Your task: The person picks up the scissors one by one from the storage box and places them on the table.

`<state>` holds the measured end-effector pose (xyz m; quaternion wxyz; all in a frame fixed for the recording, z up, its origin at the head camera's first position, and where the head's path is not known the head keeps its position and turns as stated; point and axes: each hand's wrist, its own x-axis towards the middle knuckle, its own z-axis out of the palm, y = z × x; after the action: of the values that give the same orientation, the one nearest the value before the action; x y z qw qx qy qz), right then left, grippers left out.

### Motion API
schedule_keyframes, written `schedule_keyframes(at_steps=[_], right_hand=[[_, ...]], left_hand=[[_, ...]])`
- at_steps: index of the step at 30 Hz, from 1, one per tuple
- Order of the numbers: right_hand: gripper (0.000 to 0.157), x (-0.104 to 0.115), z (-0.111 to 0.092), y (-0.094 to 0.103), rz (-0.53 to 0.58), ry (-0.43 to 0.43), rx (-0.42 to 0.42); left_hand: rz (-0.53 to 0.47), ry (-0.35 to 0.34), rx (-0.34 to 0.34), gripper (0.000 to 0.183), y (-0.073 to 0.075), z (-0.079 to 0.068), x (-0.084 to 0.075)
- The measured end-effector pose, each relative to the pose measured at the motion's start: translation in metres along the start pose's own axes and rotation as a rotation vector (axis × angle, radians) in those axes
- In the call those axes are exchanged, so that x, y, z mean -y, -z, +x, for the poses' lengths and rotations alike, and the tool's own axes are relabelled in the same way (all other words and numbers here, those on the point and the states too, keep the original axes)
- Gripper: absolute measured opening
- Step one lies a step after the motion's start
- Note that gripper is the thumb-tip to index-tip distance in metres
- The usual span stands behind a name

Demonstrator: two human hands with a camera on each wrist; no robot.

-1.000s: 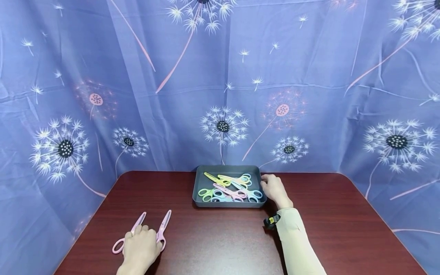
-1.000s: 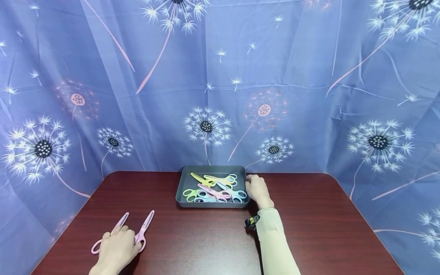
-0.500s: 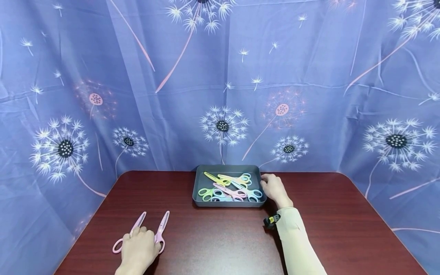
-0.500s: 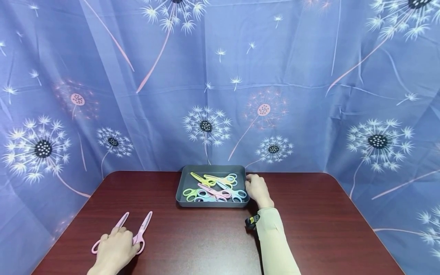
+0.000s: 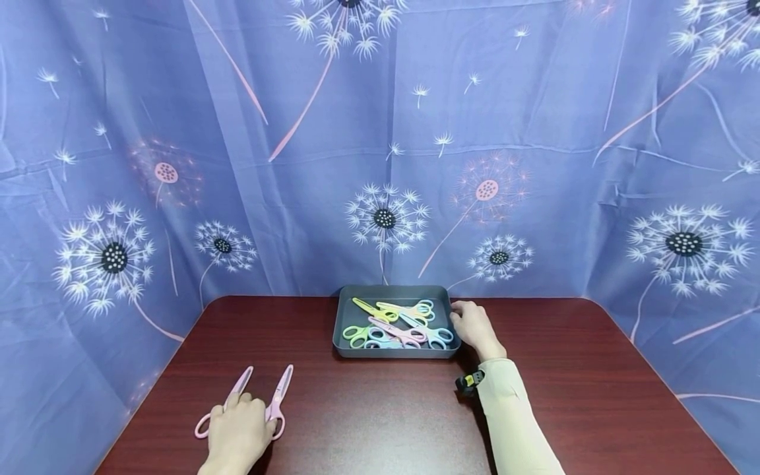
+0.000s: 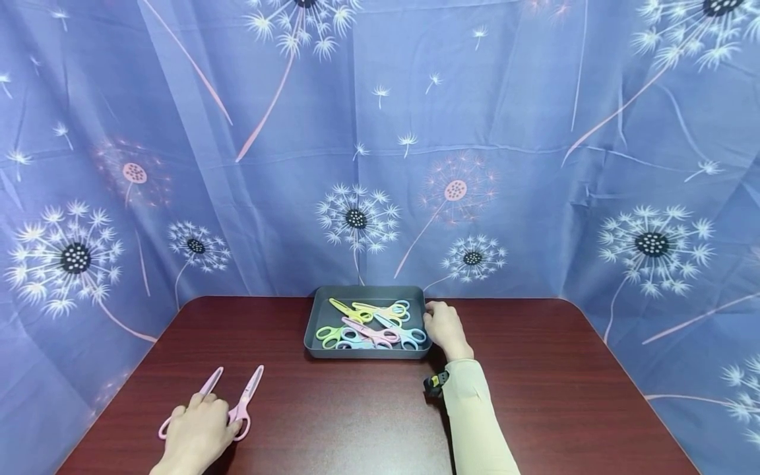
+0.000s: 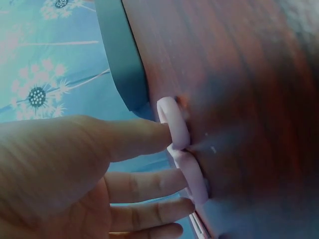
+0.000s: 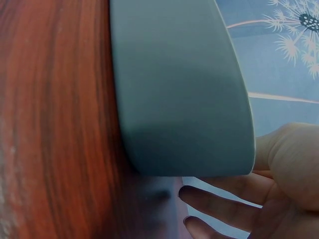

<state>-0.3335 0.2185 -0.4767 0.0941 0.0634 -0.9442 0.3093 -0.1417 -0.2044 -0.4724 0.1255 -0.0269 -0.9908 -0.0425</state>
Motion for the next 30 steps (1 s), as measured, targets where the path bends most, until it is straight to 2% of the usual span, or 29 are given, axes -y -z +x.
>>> schedule_keyframes(at_steps=[15,17,24,30], right_hand=[[0.032,0.0,-0.002,0.003,-0.002,-0.018,0.034],[0.032,0.0,-0.002,0.003,0.002,-0.024,0.039],[0.031,0.001,-0.001,0.002,-0.002,-0.011,0.029],[0.031,0.001,-0.001,0.001,0.003,-0.012,0.03]], left_hand=[[0.007,-0.034,-0.084,0.031,0.011,0.001,-0.005],[0.003,-0.037,-0.084,0.031,0.012,0.003,-0.007],[-0.002,-0.047,-0.019,0.033,0.016,0.014,-0.015],[0.011,-0.085,-0.018,0.041,0.017,0.026,-0.026]])
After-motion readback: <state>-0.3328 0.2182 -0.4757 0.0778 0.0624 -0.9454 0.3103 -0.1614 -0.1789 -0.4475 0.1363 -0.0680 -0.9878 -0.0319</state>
